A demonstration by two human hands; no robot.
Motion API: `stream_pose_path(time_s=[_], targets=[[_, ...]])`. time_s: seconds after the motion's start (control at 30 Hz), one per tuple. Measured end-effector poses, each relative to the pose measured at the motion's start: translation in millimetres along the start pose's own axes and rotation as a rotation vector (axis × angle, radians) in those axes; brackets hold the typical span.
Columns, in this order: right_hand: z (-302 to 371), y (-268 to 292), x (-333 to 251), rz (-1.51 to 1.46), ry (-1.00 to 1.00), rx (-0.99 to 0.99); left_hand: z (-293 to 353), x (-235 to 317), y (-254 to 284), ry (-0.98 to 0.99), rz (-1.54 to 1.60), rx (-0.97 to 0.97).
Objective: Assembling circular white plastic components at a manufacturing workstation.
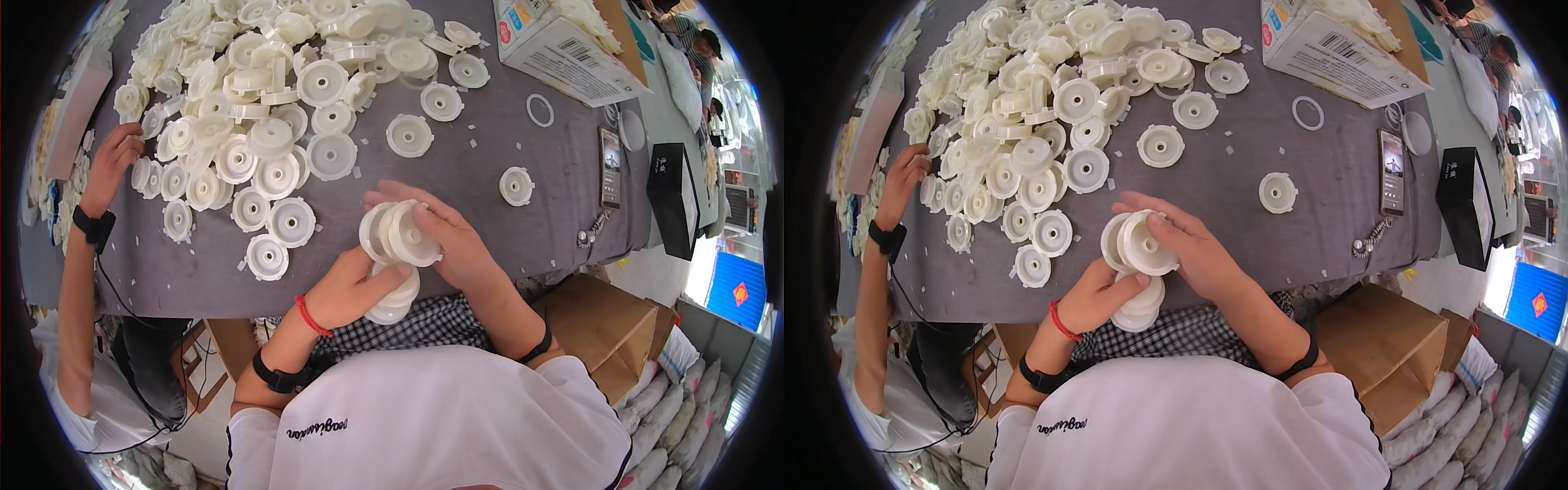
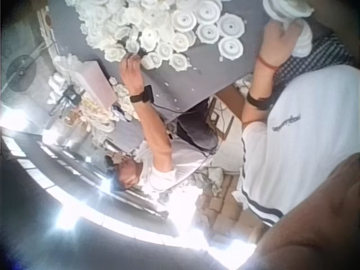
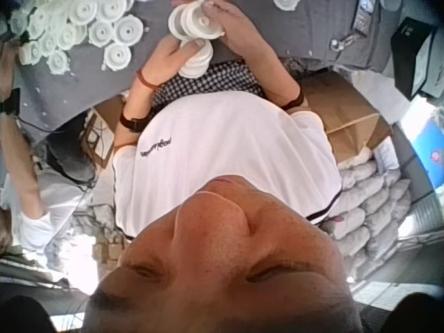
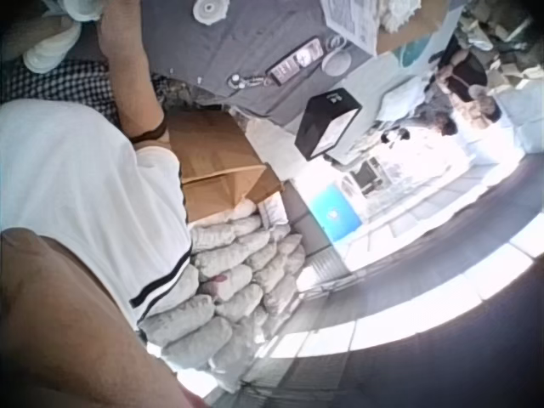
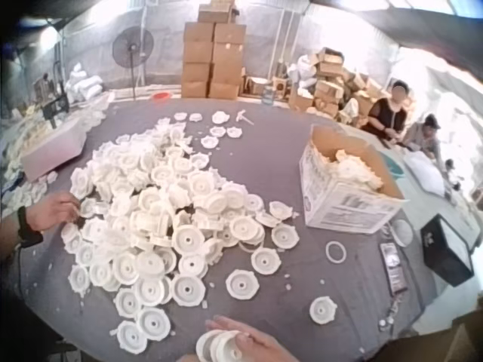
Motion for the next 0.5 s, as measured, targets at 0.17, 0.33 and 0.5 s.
stream_pose_path(time_s=[0.17,0.33,0.5], targets=[[-2.9,-10.3,-1.1,-0.069,0.001,-0.079,-0.7,4.2,-13.9,0.022,-0.012,-0.146],[-2.3,-3.2,7.4,0.181,-0.027,-0.025,-1.9,-5.6,-17.2,0.096,0.026,-0.2],[-0.6,-2.7,2.4,0.087,-0.005,-0.087,1.6,-2.4,-17.8,0.086,0.007,-0.245]])
Point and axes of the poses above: each hand's wrist, its own z-axis away from the middle knuckle, its own y-axis out of the back of the hand, x = y × z, the point moved 9 cm from there along -z, towards the middle knuckle, and after that the axes turned 8 degrees about z, right-handed, at the moved point
